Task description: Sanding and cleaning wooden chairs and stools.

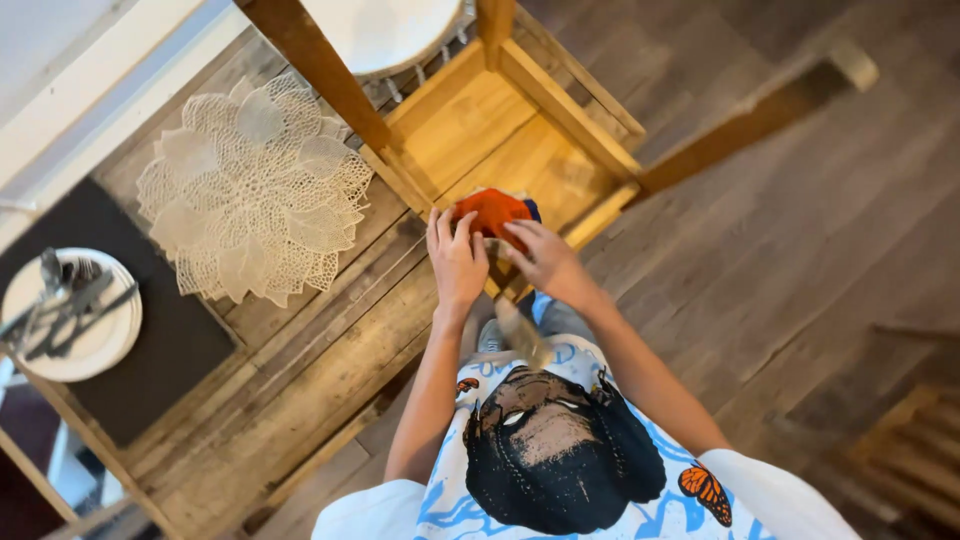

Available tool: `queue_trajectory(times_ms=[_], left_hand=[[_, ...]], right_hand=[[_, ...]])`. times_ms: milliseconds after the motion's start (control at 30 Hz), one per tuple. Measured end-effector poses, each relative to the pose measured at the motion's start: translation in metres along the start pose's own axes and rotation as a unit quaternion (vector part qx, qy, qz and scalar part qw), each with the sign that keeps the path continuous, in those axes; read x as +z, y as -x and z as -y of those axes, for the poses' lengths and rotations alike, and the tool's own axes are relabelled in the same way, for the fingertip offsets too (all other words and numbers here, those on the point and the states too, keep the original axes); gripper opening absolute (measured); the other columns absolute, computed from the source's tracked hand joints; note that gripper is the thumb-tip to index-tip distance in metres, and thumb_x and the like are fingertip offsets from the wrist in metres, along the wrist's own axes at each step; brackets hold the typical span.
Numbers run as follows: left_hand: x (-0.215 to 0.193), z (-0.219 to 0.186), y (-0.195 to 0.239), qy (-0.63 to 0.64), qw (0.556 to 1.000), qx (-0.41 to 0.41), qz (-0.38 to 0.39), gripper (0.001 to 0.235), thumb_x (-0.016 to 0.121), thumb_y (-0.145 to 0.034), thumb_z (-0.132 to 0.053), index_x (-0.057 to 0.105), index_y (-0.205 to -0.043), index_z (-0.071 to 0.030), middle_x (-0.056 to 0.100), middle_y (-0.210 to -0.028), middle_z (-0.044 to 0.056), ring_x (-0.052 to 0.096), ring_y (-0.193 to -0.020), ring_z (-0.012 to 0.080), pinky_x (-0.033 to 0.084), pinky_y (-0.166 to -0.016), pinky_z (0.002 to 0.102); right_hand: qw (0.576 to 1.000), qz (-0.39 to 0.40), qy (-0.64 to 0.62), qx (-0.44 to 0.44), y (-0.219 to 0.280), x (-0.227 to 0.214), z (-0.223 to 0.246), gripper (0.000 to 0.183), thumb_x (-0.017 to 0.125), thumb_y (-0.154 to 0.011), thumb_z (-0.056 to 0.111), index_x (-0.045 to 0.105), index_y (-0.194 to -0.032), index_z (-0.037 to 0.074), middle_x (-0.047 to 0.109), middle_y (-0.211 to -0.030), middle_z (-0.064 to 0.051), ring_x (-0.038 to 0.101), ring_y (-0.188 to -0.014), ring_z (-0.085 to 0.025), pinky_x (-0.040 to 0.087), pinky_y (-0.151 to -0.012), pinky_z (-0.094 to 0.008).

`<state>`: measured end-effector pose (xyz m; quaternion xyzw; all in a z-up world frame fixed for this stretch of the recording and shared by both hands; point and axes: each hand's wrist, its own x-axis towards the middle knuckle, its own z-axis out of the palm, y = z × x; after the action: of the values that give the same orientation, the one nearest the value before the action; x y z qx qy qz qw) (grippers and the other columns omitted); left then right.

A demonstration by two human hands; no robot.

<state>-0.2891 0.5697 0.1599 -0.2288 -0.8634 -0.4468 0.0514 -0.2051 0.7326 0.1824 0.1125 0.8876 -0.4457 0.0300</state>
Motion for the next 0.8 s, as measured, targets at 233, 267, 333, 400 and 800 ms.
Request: queue_trajectory(times_ms=[233,267,333,400,800], left_hand=[[0.032,0.009,-0.021,-0.122,0.991,-0.055,-0.024,0.043,0.063,-0.087,-0.002,0.065,-0.129,-0.005,0.043,-0.154,0.024,0.027,-0.149,0.0462,0.024,-0.122,0.058],[0.034,0.009,-0.023,-0.129,0.989,-0.064,-0.025,0.045,0.062,-0.087,-0.002,0.064,-0.132,-0.005,0.041,-0.155,0.024,0.027,-0.151,0.0459,0.024,-0.123,0.057],[0.037,0.011,-0.033,-0.138,0.986,-0.079,-0.04,0.047,0.061,-0.088,-0.001,0.062,-0.134,-0.006,0.04,-0.157,0.025,0.027,-0.152,0.0455,0.025,-0.123,0.057],[0.042,0.009,-0.03,-0.156,0.984,-0.078,-0.038,0.049,0.061,-0.088,-0.004,0.06,-0.136,-0.005,0.039,-0.155,0.026,0.027,-0.15,0.0448,0.025,-0.122,0.057],[0.039,0.008,-0.035,-0.143,0.984,-0.08,-0.068,0.047,0.053,-0.1,-0.013,0.052,-0.146,-0.003,0.035,-0.161,0.026,0.029,-0.152,0.0443,0.029,-0.123,0.055]], right_hand=[[0.948,0.141,0.227,-0.17,-0.068,0.032,-0.048,0.067,0.062,-0.089,0.034,0.05,-0.152,0.012,0.036,-0.154,-0.029,0.032,-0.143,-0.049,0.028,-0.12,-0.055],[0.933,0.197,0.255,-0.161,-0.074,0.036,-0.053,0.066,0.059,-0.093,0.039,0.045,-0.151,0.01,0.024,-0.16,-0.029,0.02,-0.146,-0.051,0.021,-0.117,-0.06],[0.908,0.255,0.289,-0.164,-0.099,0.036,-0.064,0.066,0.056,-0.097,0.045,0.04,-0.15,0.009,0.012,-0.166,-0.028,0.009,-0.149,-0.052,0.014,-0.114,-0.066],[0.865,0.237,0.396,-0.197,-0.115,0.034,-0.083,0.065,0.05,-0.098,0.046,0.039,-0.155,0.017,0.008,-0.172,-0.019,0.006,-0.157,-0.041,0.011,-0.121,-0.067],[0.944,-0.016,0.285,-0.168,-0.232,0.059,-0.075,0.065,0.046,-0.107,0.039,0.034,-0.165,0.011,0.012,-0.17,-0.026,0.007,-0.154,-0.051,0.011,-0.119,-0.068]])
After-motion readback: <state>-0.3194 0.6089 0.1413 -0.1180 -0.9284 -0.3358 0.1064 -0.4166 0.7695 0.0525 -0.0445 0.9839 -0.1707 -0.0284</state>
